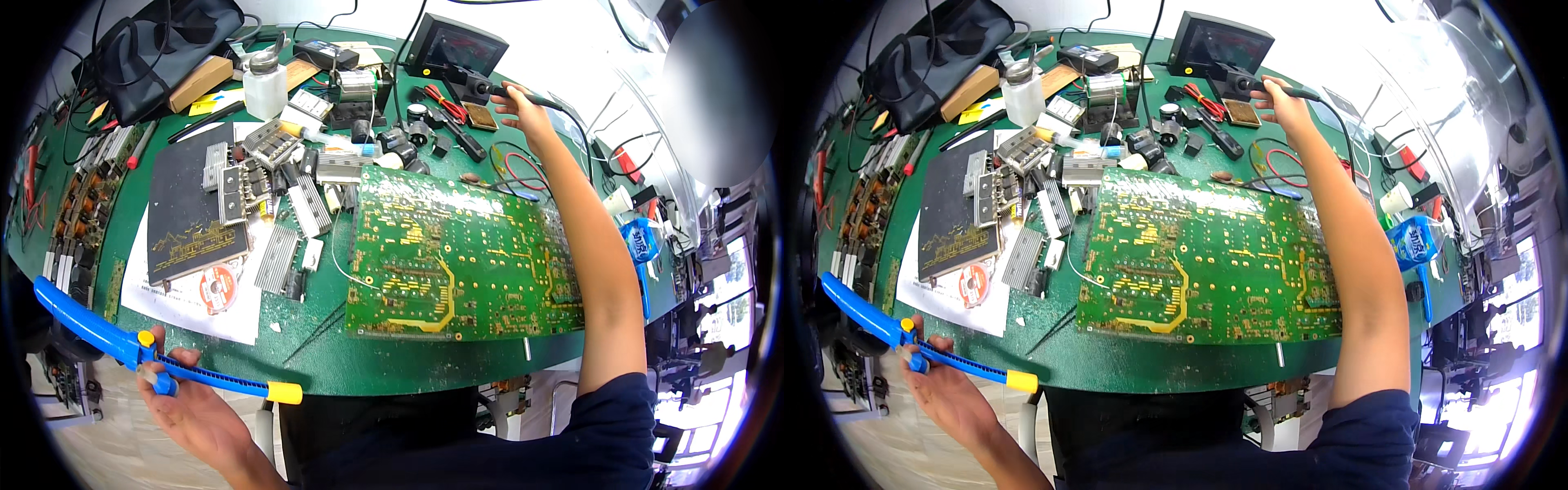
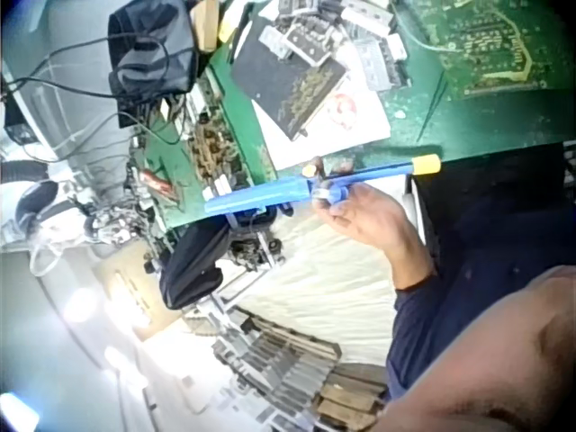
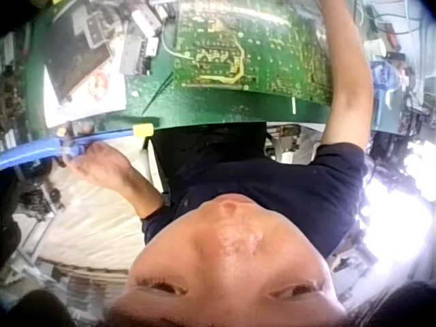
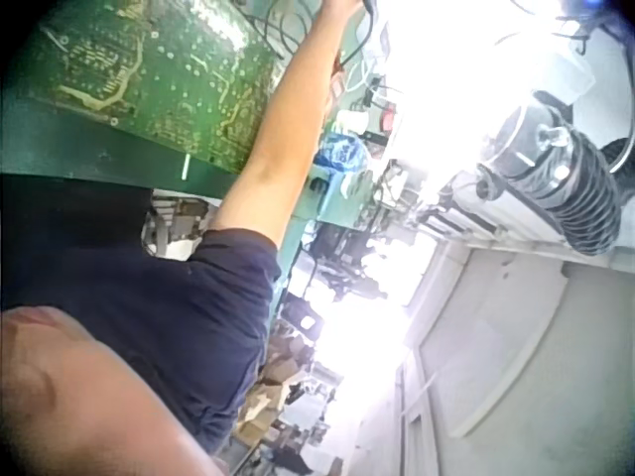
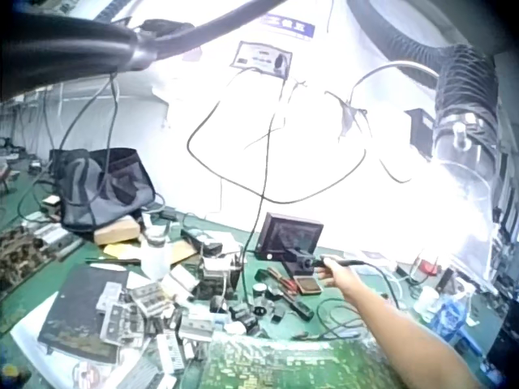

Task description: The person solders components onto a circuit board using a soldering iron and solder wire, then uses a desoldering pump to remove excess solder.

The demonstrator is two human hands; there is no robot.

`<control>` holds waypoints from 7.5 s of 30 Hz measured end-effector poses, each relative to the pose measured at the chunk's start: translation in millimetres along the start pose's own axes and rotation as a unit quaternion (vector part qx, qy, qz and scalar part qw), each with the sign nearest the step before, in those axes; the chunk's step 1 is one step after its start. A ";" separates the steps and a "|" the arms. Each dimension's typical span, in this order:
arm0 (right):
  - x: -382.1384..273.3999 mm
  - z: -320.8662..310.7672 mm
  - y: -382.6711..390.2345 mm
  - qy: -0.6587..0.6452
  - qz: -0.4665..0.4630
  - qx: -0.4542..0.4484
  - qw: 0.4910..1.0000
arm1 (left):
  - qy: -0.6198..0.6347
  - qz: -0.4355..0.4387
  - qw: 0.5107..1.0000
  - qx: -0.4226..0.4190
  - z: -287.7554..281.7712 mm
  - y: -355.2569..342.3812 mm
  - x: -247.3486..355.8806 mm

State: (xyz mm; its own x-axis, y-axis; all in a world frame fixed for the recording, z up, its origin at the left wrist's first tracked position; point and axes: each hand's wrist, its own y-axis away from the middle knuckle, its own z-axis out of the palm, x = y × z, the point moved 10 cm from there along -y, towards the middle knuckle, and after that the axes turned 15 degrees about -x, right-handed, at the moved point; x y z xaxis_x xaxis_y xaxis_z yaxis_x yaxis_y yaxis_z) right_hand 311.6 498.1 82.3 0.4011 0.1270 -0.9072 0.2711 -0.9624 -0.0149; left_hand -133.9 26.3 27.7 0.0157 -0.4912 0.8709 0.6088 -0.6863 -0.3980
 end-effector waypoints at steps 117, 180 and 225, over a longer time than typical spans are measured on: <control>-24.1 111.2 427.0 -0.202 -0.213 0.003 0.956 | -0.613 0.151 0.728 -0.267 87.1 -107.8 -1.2; -30.7 138.6 412.9 -0.460 -0.238 -0.103 0.849 | -0.593 0.081 0.712 -0.366 18.6 76.0 6.1; -30.7 122.6 419.7 -0.243 -0.184 -0.016 0.952 | -0.048 0.033 0.929 -0.366 143.8 101.2 26.0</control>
State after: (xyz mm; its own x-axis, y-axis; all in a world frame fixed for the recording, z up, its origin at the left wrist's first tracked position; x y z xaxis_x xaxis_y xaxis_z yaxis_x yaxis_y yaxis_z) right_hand 305.8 60.9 52.3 -0.1760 0.3198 -0.9310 0.3453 -0.8656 -0.3626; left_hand 42.1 21.3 51.5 0.1264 -0.5181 0.8459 -0.0972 -0.8551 -0.5093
